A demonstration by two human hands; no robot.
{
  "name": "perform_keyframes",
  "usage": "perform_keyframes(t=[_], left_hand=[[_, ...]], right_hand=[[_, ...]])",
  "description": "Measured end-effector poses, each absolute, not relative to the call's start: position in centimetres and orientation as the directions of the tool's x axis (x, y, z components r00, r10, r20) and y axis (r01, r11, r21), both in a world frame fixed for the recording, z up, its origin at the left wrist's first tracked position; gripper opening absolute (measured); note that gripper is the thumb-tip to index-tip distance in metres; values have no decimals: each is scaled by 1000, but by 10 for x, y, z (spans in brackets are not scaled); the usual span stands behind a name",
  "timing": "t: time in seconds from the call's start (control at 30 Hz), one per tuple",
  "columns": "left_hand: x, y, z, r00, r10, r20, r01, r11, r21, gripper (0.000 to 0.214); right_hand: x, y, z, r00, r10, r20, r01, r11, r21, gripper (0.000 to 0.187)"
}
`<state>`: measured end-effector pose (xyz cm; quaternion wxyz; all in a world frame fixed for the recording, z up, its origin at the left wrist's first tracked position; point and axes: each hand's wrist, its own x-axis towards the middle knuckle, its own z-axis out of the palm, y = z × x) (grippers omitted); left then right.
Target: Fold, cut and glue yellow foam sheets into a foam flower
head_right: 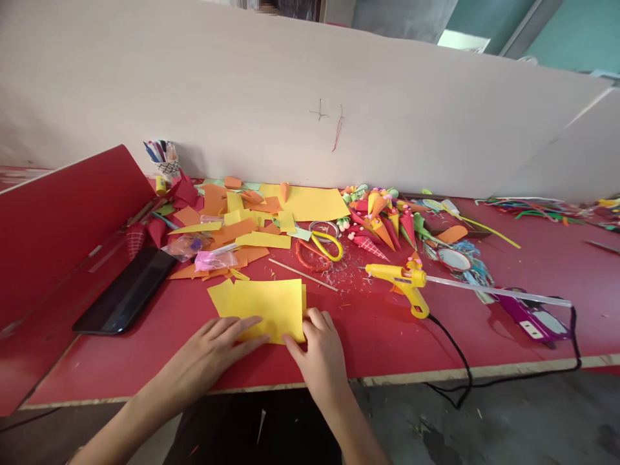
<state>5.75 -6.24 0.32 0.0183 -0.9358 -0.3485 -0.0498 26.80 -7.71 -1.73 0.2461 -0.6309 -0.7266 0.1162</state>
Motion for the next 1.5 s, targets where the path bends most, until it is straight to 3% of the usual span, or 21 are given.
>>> perform_keyframes(t=[0.07, 0.2, 0.43, 0.9, 1.2, 1.5], left_hand=[[66, -62, 5, 797, 601, 59, 600, -799, 29, 50], [74, -64, 6, 784, 620, 43, 612, -782, 117, 42], [54, -65, 11, 781, 625, 9, 599, -753, 272, 61], [5, -72, 11, 698, 716, 17, 711, -696, 101, 51], [72, -79, 4, 801, 594, 74, 571, -796, 203, 71], [86, -87, -2, 719, 695, 17, 681, -709, 185, 72]], right_hand=[[268, -76, -16, -94, 974, 206, 866, 182, -466, 9], [268, -76, -15, -108, 970, 216, 878, 195, -436, 11], [267, -76, -14, -120, 958, 261, 885, 223, -409, 20], [265, -73, -17, -113, 961, 253, 932, 191, -307, 27], [263, -72, -13, -131, 951, 279, 949, 202, -242, 24], [260, -71, -15, -134, 943, 304, 965, 195, -178, 27]])
